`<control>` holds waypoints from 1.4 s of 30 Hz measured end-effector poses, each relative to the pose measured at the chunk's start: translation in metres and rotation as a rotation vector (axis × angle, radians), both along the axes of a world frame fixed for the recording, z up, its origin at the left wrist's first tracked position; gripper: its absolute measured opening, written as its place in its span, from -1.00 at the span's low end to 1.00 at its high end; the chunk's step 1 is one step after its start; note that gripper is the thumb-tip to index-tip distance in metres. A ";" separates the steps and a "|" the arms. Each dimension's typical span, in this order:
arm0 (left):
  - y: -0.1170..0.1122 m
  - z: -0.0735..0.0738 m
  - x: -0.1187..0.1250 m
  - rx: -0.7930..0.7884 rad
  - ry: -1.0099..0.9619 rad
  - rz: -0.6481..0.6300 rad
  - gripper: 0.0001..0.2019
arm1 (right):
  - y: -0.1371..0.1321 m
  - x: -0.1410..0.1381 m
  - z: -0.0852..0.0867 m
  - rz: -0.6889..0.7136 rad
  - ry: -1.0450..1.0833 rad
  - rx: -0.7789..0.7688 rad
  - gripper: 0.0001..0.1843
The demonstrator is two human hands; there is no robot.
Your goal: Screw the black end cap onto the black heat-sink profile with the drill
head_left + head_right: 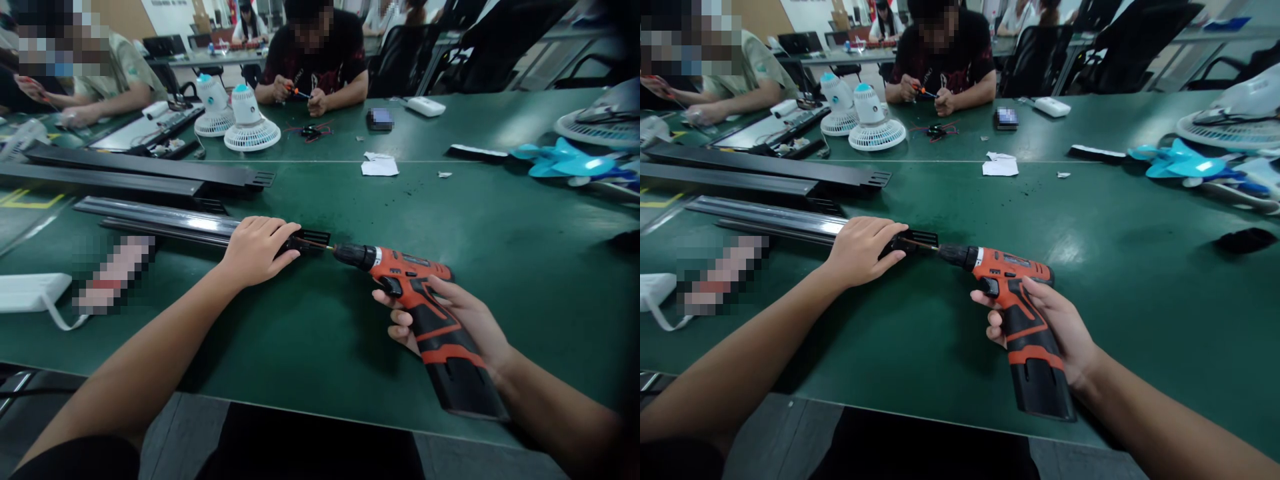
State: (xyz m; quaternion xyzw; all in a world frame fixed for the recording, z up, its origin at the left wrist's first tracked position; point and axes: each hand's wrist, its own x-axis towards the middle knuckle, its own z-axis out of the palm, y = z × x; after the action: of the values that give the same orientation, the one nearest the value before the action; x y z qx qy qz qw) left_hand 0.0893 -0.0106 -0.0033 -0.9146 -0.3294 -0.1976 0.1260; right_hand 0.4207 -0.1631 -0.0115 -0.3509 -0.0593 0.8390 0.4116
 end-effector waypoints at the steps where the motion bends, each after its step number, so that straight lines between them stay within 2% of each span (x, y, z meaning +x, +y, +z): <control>1: 0.000 0.000 0.000 -0.002 -0.001 0.000 -0.53 | 0.001 0.001 0.000 -0.005 0.002 -0.001 -0.44; 8: 0.000 0.000 0.000 -0.014 0.000 0.008 -0.54 | 0.004 0.004 -0.002 0.092 0.030 -0.038 -0.51; 24: 0.000 0.000 0.000 -0.025 0.012 0.015 -0.50 | 0.000 0.002 0.001 0.081 -0.013 0.017 -0.58; 35: -0.001 0.001 0.000 -0.016 -0.005 0.010 -0.52 | -0.005 0.002 0.002 0.077 -0.084 0.163 -0.38; 42: -0.001 0.001 0.001 -0.049 -0.029 0.013 -0.54 | -0.004 0.004 -0.001 0.078 0.005 0.141 -0.33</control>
State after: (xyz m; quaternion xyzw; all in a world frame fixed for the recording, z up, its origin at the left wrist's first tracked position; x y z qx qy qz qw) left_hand 0.0902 -0.0118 -0.0019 -0.9123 -0.3419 -0.2018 0.1000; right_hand 0.4250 -0.1670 -0.0127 -0.3166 -0.1307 0.8490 0.4023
